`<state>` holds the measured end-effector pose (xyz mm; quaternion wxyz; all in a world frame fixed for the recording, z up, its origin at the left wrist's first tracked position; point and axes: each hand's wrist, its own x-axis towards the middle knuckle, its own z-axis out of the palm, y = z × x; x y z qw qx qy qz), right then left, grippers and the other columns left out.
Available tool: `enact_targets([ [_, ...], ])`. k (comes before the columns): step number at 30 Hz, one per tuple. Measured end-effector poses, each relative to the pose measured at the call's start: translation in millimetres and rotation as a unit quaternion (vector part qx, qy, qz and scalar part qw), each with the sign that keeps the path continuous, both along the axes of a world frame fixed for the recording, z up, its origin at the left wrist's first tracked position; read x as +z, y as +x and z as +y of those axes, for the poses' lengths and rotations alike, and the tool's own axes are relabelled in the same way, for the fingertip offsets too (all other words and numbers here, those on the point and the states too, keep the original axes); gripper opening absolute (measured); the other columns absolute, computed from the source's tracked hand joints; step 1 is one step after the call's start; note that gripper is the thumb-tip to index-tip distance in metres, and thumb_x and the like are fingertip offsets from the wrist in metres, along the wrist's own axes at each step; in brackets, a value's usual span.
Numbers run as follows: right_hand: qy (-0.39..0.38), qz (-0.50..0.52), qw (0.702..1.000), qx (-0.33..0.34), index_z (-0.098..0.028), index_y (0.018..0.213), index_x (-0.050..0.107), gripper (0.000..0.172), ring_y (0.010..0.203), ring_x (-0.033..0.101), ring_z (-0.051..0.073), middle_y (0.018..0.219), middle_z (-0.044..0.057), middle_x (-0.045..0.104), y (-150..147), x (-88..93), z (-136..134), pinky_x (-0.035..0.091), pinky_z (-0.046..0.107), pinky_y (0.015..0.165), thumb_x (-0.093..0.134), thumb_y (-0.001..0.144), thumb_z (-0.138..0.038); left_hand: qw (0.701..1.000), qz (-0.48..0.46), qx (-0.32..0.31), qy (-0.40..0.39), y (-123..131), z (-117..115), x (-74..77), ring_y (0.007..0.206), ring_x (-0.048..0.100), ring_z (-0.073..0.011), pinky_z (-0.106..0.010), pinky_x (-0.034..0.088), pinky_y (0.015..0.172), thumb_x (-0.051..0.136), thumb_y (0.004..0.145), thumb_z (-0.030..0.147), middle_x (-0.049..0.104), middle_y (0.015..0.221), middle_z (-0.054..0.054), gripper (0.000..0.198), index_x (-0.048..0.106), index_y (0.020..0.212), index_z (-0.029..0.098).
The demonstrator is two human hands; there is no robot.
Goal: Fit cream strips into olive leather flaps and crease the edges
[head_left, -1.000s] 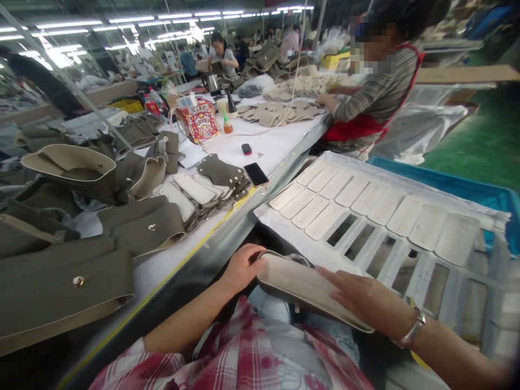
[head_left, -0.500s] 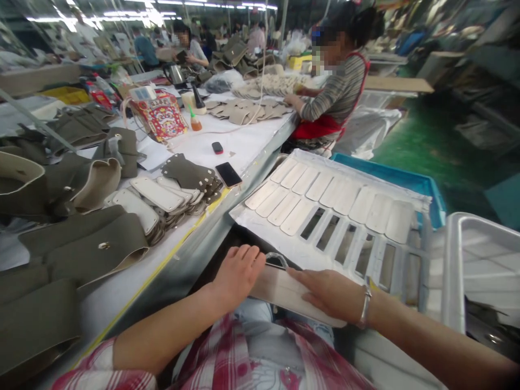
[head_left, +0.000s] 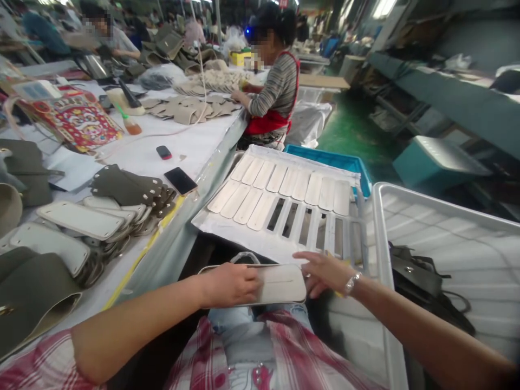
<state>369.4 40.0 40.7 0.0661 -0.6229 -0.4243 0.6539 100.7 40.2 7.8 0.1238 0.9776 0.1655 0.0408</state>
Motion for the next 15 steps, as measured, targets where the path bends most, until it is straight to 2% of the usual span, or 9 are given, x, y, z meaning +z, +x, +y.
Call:
enact_targets([
  [2, -0.05, 0.007, 0.999, 0.009, -0.017, 0.132, 0.029, 0.054, 0.045, 0.06, 0.013, 0.06, 0.0, 0.062, 11.0, -5.0, -14.9, 0.047, 0.022, 0.041, 0.041, 0.079, -0.017, 0.999, -0.002, -0.033, 0.009, 9.3, 0.5, 0.3, 0.083, 0.058, -0.0148, -0.025, 0.047, 0.069, 0.038, 0.092, 0.033, 0.059, 0.104, -0.007, 0.026, 0.056, 0.101, 0.017],
  [6, 0.022, -0.065, 0.992, 0.106, -0.018, 0.126, 0.038, 0.051, 0.03, 0.045, 0.008, 0.045, -0.007, 0.052, 16.0, -21.9, -32.6, 0.035, 0.015, 0.03, 0.049, 0.077, -0.025, 0.998, 0.006, -0.064, 0.019, 29.5, 4.1, -1.2, 0.07, 0.06, -0.0104, -0.024, 0.046, 0.06, 0.036, 0.092, 0.03, 0.047, 0.132, -0.007, 0.025, 0.058, 0.09, 0.018],
  [8, 0.068, -0.077, 0.988, 0.113, -0.018, 0.125, 0.04, 0.048, 0.029, 0.042, 0.007, 0.046, -0.008, 0.049, 14.1, -32.0, -34.2, 0.033, 0.016, 0.03, 0.048, 0.078, -0.027, 0.998, 0.021, -0.058, 0.02, 35.4, 5.5, -1.6, 0.065, 0.06, -0.0102, -0.025, 0.044, 0.056, 0.037, 0.091, 0.032, 0.043, 0.137, -0.006, 0.025, 0.059, 0.095, 0.019],
  [10, 0.108, -0.055, 0.987, 0.106, -0.018, 0.124, 0.042, 0.045, 0.03, 0.039, 0.007, 0.047, -0.008, 0.046, 12.3, -40.3, -34.2, 0.033, 0.017, 0.03, 0.044, 0.08, -0.027, 0.998, 0.036, -0.05, 0.016, 37.8, 5.5, -0.4, 0.069, 0.062, -0.0124, -0.026, 0.045, 0.057, 0.037, 0.091, 0.035, 0.041, 0.139, -0.007, 0.031, 0.054, 0.111, 0.02],
  [12, 0.169, -0.029, 0.98, 0.103, -0.018, 0.121, 0.047, 0.042, 0.039, 0.045, 0.009, 0.053, -0.005, 0.05, 11.8, -44.6, -34.1, 0.039, 0.021, 0.037, 0.042, 0.081, -0.026, 0.998, 0.046, -0.049, 0.007, 38.1, 4.2, 2.1, 0.077, 0.063, -0.0153, -0.028, 0.045, 0.061, 0.034, 0.091, 0.037, 0.038, 0.141, -0.006, 0.04, 0.043, 0.127, 0.022],
  [14, 0.237, -0.004, 0.966, 0.101, -0.018, 0.116, 0.054, 0.039, 0.061, 0.057, 0.014, 0.066, 0.0, 0.059, 12.5, -44.8, -34.0, 0.049, 0.026, 0.056, 0.043, 0.078, -0.022, 0.997, 0.053, -0.055, -0.006, 38.3, 2.4, 4.7, 0.088, 0.062, -0.0175, -0.028, 0.046, 0.067, 0.032, 0.092, 0.036, 0.036, 0.142, -0.007, 0.044, 0.035, 0.134, 0.023],
  [15, 0.258, 0.008, 0.961, 0.1, -0.018, 0.114, 0.056, 0.039, 0.071, 0.058, 0.015, 0.073, 0.001, 0.062, 13.1, -43.9, -33.8, 0.049, 0.027, 0.066, 0.044, 0.077, -0.019, 0.997, 0.058, -0.058, -0.012, 38.7, 1.8, 5.7, 0.091, 0.062, -0.0182, -0.029, 0.046, 0.069, 0.031, 0.092, 0.035, 0.036, 0.142, -0.008, 0.045, 0.035, 0.135, 0.022],
])
